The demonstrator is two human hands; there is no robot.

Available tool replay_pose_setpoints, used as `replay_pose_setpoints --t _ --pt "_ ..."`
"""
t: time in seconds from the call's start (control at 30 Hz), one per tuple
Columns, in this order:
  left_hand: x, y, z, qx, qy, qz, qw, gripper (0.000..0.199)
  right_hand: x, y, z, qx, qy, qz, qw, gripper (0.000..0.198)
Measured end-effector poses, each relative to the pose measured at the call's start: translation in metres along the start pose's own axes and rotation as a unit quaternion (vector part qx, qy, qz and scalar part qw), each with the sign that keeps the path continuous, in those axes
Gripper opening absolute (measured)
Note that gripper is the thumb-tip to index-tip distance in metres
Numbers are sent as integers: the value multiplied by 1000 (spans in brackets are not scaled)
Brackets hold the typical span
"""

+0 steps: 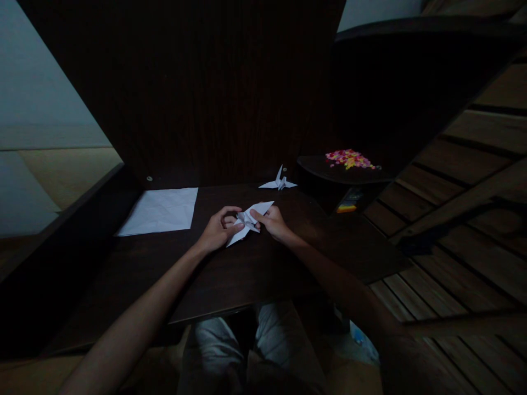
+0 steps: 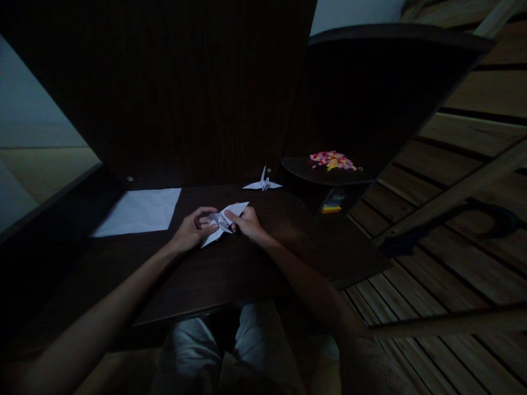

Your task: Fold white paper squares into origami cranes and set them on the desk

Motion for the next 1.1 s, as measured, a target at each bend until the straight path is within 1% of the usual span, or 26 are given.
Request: replay_pose_setpoints --t 0.13,0.27,0.4,0.6,0.73,0.9,1.1 --pt "1 6 -2 -12 -16 -28 999 52 -1 1 -1 -37 -12 -8 999 42" --pt "3 14 -5 -31 -35 -42 998 49 -2 2 -1 -57 -21 -18 998 40" --pt "4 18 -6 -52 -46 -44 997 45 -2 4 0 -61 -26 -26 997 39" --pt "5 20 -7 -66 -56 -37 996 45 -2 4 1 -77 -35 -33 996 37" --pt "5 22 -8 -56 -55 -37 996 48 -2 3 2 -86 -30 -37 995 37" --pt "4 20 -7 -25 -39 -38 998 53 -3 5 3 -102 -21 -49 993 35" --pt "3 18 -6 0 -32 -34 999 49 -3 5 3 -111 -23 -58 992 35"
Point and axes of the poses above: each hand's wrist, its own x-axis away from the middle knuckle, its own z-axis out of the back of the hand, y = z × x, the point moved 7 cm from there along -x, towards the middle knuckle, and after that the axes turned 7 degrees about x, right-handed, at the moved point
